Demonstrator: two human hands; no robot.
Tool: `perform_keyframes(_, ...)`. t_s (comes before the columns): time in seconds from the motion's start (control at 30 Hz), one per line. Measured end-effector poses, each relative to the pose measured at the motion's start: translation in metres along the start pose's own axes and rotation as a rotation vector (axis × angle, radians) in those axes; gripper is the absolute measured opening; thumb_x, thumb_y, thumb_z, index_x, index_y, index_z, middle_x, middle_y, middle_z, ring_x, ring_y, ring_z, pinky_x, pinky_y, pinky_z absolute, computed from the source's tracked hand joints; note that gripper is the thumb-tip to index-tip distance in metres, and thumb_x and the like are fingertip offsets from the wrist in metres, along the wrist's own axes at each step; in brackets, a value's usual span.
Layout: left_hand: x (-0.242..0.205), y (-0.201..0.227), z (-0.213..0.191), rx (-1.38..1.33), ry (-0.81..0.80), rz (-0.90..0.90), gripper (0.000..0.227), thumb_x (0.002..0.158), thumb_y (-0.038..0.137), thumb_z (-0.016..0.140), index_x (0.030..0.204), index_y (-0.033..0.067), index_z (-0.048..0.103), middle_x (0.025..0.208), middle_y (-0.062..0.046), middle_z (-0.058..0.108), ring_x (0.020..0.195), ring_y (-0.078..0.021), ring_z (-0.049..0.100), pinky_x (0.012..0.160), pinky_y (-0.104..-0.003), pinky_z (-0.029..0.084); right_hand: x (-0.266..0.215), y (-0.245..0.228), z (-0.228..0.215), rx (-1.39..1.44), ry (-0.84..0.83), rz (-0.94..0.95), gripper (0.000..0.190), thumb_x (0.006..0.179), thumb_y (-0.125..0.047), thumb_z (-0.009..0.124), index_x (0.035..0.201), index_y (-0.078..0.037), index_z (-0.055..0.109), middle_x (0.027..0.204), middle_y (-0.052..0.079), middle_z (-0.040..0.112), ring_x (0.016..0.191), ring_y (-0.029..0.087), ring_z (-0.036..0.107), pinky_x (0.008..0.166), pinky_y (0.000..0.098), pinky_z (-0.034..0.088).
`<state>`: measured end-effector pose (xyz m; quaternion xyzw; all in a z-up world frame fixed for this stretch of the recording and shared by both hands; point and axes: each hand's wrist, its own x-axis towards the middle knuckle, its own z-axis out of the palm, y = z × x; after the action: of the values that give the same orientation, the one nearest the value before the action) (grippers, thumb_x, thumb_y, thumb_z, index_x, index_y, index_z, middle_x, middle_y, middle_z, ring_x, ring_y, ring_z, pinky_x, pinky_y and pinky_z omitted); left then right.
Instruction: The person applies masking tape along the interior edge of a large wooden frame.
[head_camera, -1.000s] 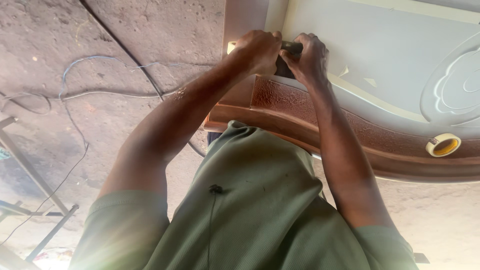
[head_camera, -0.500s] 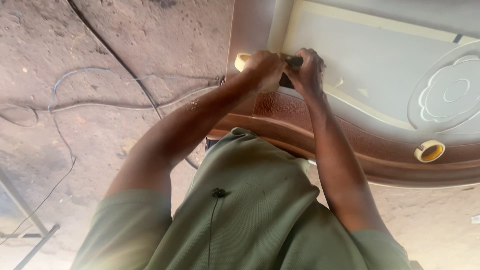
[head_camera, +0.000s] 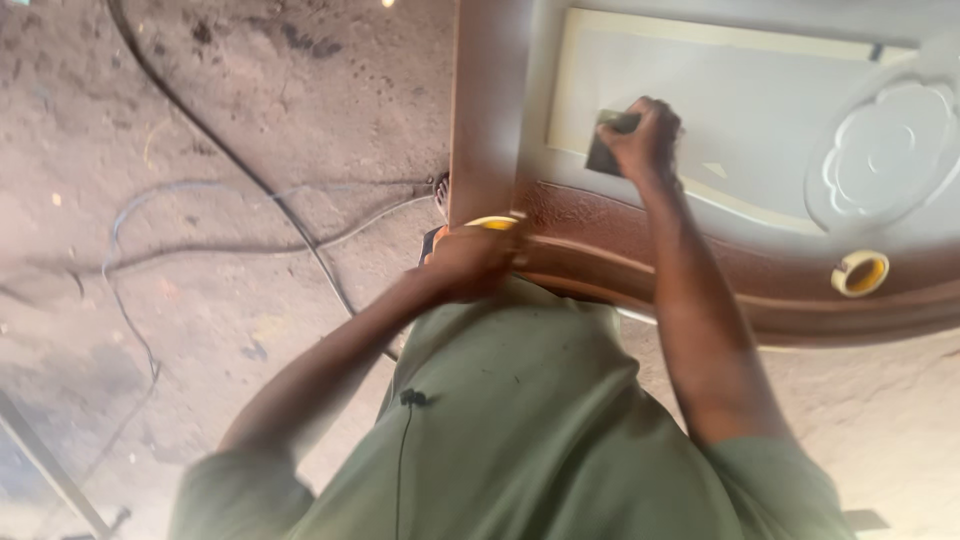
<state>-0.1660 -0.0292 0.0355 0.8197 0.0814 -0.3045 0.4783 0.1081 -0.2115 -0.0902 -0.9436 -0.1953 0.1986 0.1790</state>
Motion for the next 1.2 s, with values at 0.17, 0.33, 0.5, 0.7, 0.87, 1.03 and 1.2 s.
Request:
perform_keyframes(0.17,-0.049,-0.053,-0.016,-0.308,0.26,-0.027,0.031,0.099,0.021,0.061,0.128,0.0119,0.053,0.101,-0.013,0.076,0.088,-0.0253,0.076,0.077,-0.042,0.061,-0.032,-0.013,-0.048,0.174,-0.006,0.177,0.031,0.082,-0.025,0.087,0.095,-0.008,0.065,0.102,0.016,0.069,0.078,0.024,0.071,0.067,0.0459,0.059)
perform_keyframes(0.33,-0.026,-0.045,-0.005,-0.571,0.412,0.218,0.03,0.1,0.007,0.065,0.123,0.0046,0.047,0.1,-0.016,0.073,0.095,-0.0268,0.077,0.081,-0.04,0.061,-0.087,0.01,0.015,0.687,-0.174,0.298,0.029,0.091,-0.029,0.078,0.107,-0.006,0.069,0.098,0.017,0.071,0.07,0.02,0.071,0.058,0.0377,0.061)
perform_keyframes(0.5,0.004,0.024,0.013,-0.433,0.215,0.375,0.023,0.097,0.005,0.067,0.114,0.007,0.052,0.11,-0.013,0.071,0.102,-0.025,0.075,0.082,-0.042,0.063,-0.135,0.062,0.047,0.25,0.082,0.031,0.031,0.093,-0.031,0.075,0.113,-0.008,0.073,0.097,0.015,0.074,0.078,0.023,0.069,0.064,0.0326,0.059)
perform_keyframes(0.7,0.036,0.083,0.041,-0.154,0.168,0.752,0.02,0.093,-0.001,0.067,0.106,0.0123,0.057,0.098,-0.003,0.069,0.092,-0.0204,0.071,0.077,-0.038,0.064,-0.169,0.073,-0.032,0.419,0.039,0.067,0.035,0.098,-0.035,0.069,0.118,-0.006,0.068,0.099,0.01,0.072,0.081,0.018,0.068,0.072,0.0321,0.06)
perform_keyframes(0.87,0.057,0.114,0.08,-0.036,0.122,0.63,0.015,0.093,0.005,0.069,0.103,0.0113,0.06,0.095,-0.005,0.068,0.088,-0.0231,0.07,0.075,-0.042,0.061,-0.204,0.096,-0.109,1.274,-0.118,0.007,0.04,0.103,-0.046,0.061,0.114,-0.01,0.074,0.103,0.007,0.076,0.089,0.013,0.072,0.079,0.0284,0.061)
perform_keyframes(1.03,0.099,0.172,0.149,-0.019,0.109,0.528,0.014,0.092,0.009,0.071,0.102,0.01,0.063,0.097,-0.008,0.07,0.093,-0.029,0.07,0.079,-0.046,0.059,-0.196,0.176,-0.137,0.96,-0.365,-0.032,0.021,0.092,-0.026,0.073,0.106,-0.01,0.072,0.092,0.003,0.076,0.074,0.01,0.071,0.065,0.0232,0.064)
perform_keyframes(1.2,0.145,0.244,0.224,-0.038,0.105,0.329,0.022,0.096,0.013,0.067,0.118,0.0107,0.063,0.106,-0.015,0.072,0.095,-0.0284,0.073,0.083,-0.046,0.062,-0.193,0.278,-0.154,0.918,-0.309,-0.089,0.013,0.09,-0.017,0.079,0.092,-0.006,0.073,0.083,0.006,0.075,0.068,0.01,0.068,0.06,0.025,0.06)
